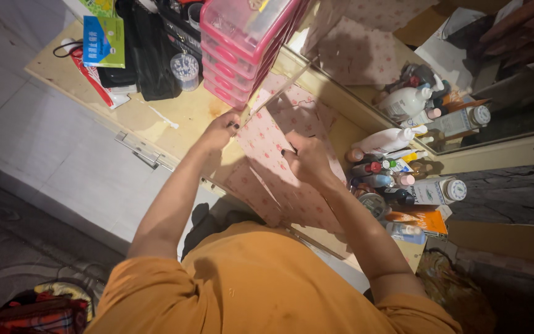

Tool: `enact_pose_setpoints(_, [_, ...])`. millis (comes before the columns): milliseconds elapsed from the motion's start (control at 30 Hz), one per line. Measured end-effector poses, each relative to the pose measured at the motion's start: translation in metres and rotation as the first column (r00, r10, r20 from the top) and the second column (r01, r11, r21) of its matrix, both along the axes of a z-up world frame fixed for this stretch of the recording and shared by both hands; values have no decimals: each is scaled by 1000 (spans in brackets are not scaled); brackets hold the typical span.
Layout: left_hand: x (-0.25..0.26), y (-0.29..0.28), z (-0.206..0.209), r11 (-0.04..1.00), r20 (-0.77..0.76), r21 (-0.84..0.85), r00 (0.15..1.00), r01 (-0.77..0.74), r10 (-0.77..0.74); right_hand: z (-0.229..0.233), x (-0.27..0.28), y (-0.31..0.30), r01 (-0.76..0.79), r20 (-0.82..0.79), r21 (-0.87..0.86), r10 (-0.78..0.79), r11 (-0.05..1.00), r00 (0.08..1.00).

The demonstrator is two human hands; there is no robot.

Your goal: The person assembles a pink floral-patterned cardboard box on a cluttered countertop. They fold the sides, tuck flaps, and secure the structure by hand, then repeat the process with another identical box.

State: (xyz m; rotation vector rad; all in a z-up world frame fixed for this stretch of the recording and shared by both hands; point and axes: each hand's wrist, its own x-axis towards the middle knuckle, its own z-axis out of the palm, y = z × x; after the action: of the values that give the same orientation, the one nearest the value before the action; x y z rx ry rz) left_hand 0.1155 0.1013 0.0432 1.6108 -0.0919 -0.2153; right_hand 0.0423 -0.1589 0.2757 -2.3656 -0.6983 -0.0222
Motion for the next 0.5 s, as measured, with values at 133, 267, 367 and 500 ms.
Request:
enact_pose_setpoints(133, [11,9,-17,928,-264,-371,961,-20,-85,0,1,0,37,-9,-24,-37,999,999])
enact_pose_setpoints(267, [-1,11,-17,925,-459,-298,885,-234,76,1,1,-2,77,-63,10,-76,997,995])
enact_pose_setpoints(367, [-12,19,16,947,-414,-96,877,-307,243,2,1,4,56,-25,-5,-56,998,998])
enact_pose_setpoints(500, [24,47,109,968,213,-120,946,-222,244,3,-2,14,70,44,-85,-67,994,997])
